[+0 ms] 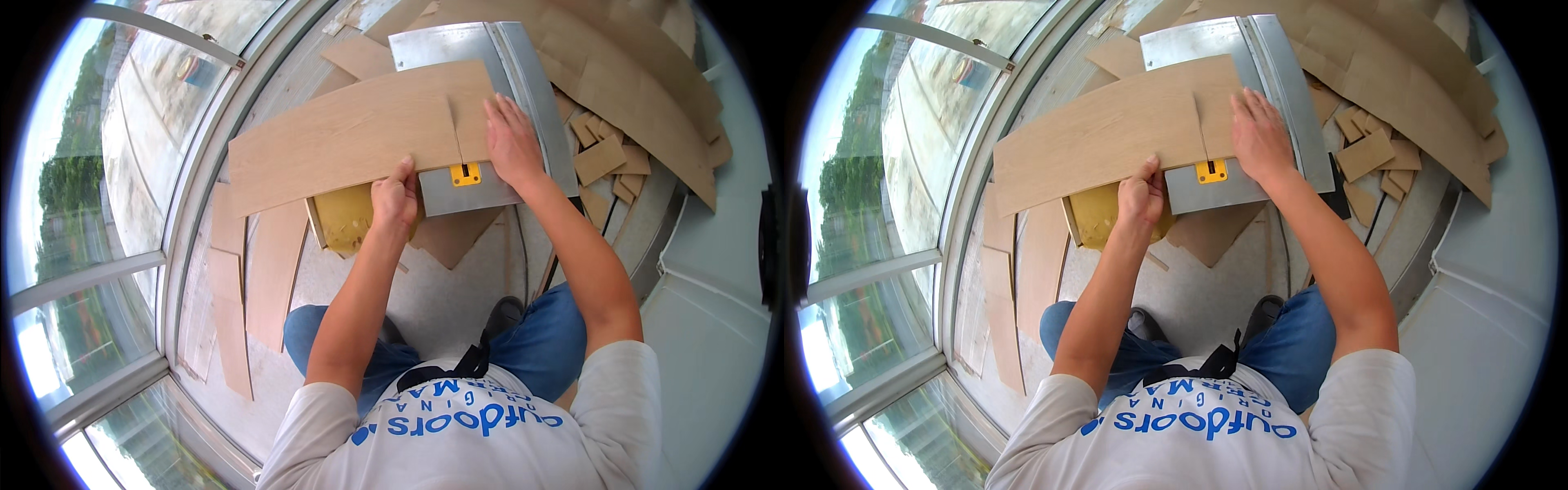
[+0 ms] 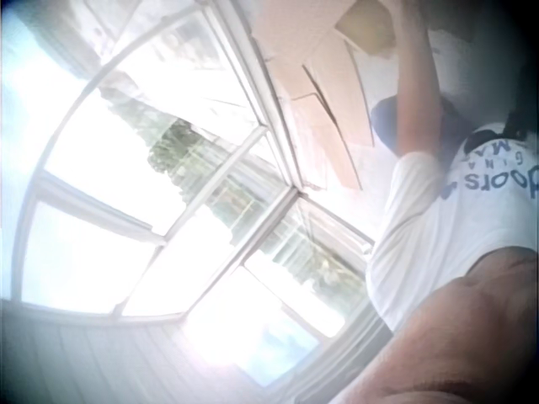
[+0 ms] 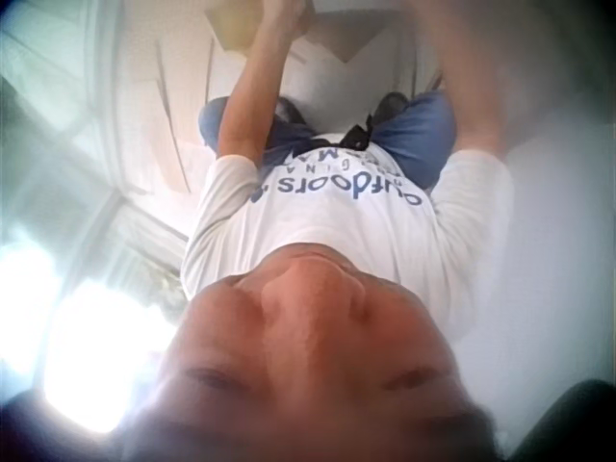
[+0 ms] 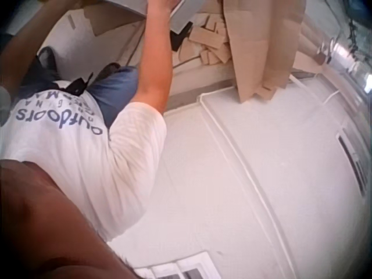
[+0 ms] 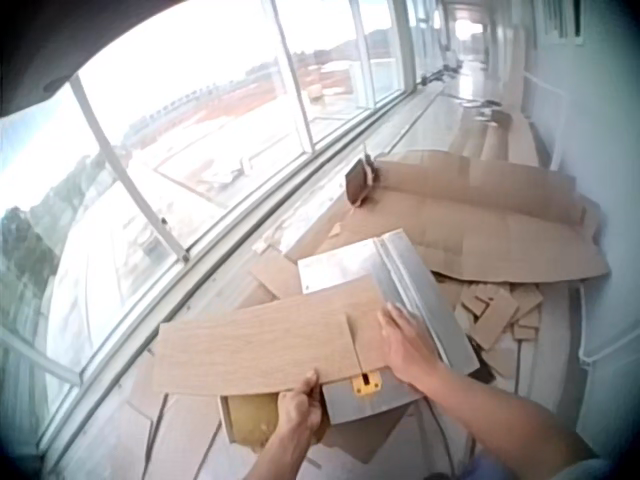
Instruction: The person carries laminate flooring planks to a small table saw, plugs the saw into a power strip, and uses the saw to cut the planks into smaller sections.
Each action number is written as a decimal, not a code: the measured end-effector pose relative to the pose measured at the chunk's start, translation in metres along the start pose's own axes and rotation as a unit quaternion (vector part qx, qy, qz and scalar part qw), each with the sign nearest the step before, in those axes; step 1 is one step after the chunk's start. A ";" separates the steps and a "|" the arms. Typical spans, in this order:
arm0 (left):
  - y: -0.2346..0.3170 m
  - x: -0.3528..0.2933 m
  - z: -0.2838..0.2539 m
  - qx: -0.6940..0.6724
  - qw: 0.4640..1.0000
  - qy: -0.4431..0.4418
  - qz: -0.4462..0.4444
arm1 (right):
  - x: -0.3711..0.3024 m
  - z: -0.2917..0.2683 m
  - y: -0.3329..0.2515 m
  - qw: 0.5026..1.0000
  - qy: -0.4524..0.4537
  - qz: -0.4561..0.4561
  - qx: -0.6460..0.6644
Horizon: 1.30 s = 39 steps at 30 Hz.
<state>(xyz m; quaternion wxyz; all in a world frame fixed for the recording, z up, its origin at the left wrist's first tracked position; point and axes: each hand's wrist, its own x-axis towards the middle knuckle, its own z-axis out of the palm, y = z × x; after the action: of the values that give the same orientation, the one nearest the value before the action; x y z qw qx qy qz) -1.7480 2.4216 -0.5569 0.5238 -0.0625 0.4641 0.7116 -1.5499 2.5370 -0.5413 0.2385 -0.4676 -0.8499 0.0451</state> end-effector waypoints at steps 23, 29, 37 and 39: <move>-0.005 -0.039 -0.012 0.001 1.000 0.014 -0.014 | -0.030 -0.019 -0.016 1.000 -0.013 0.004 -0.016; -0.008 -0.043 -0.021 0.001 1.000 0.016 -0.025 | -0.038 -0.019 -0.016 1.000 -0.006 0.003 -0.020; -0.009 -0.051 -0.021 -0.006 1.000 -0.004 -0.013 | -0.043 -0.021 -0.018 1.000 -0.002 -0.002 -0.022; -0.009 -0.054 -0.020 -0.006 1.000 0.000 -0.013 | -0.044 -0.022 -0.018 1.000 -0.003 -0.002 -0.021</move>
<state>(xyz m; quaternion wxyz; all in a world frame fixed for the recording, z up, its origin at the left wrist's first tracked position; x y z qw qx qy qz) -1.7245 2.3702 -0.5427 0.5328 -0.0714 0.4591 0.7073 -1.5343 2.4875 -0.5326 0.2258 -0.4711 -0.8522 0.0280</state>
